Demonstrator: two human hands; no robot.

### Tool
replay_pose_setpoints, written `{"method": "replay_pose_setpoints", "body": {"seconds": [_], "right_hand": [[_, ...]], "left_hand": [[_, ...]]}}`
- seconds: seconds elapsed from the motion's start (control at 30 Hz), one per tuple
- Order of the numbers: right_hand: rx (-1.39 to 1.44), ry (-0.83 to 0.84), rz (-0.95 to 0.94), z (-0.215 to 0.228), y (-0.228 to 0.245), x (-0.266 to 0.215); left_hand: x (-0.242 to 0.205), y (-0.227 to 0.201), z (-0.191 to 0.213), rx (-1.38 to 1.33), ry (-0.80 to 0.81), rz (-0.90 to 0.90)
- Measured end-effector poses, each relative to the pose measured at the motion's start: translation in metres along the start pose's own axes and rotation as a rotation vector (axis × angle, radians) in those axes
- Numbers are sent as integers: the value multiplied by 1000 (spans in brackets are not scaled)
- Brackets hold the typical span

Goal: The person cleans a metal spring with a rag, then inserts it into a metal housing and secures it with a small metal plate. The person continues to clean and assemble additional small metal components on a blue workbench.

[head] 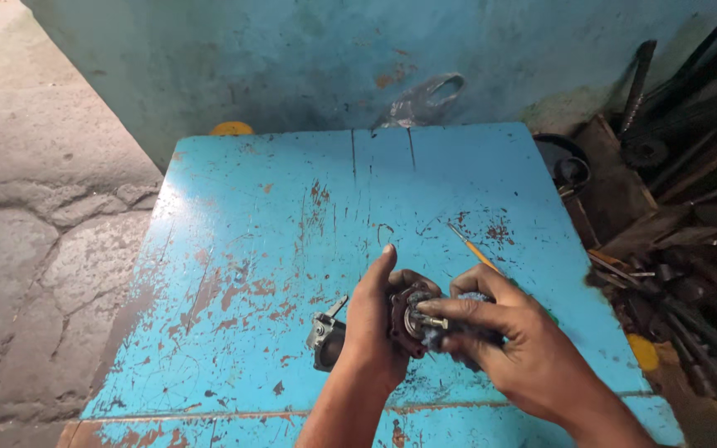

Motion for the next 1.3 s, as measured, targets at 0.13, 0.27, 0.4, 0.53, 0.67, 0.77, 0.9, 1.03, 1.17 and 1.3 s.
{"method": "replay_pose_setpoints", "body": {"seconds": [0.13,0.27,0.4,0.53,0.67,0.77,0.9,1.03,1.17,1.3], "right_hand": [[-162,-199,183,-1,11,-8],[-89,-325,260,-13,17,-17],[-63,-415,203,-23,16,-26],[135,-465,14,-29,0,-27],[771,-121,-495,-27,-44,-15],[1135,165,-658,-26,-68,-8],[1268,387,-385,-14,-75,-23],[1294,313,-33,30,-64,-32],[1373,265,156,69,-40,-21],[1358,134,68,67,-28,-10]], "left_hand": [[-3,2,-4,-85,-17,-135],[-4,6,-8,-251,-96,-250],[-7,2,-10,-276,-96,-424],[-19,-11,-16,-71,-49,-754],[-49,-34,-31,520,43,-1360],[-63,-46,-36,867,123,-1641],[-56,-46,-40,879,61,-1610],[-12,-15,-25,-102,-140,-657],[-5,-1,-28,-349,10,-337],[-6,2,-32,-324,74,-224]]}}
Point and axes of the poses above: each hand's wrist, its own x-axis towards the middle knuckle, its own z-axis out of the back of the hand, y = z × x, the point moved 4 cm from there along x, towards the middle knuckle, and after that the axes turned 12 degrees about -z, right-handed, at the moved point
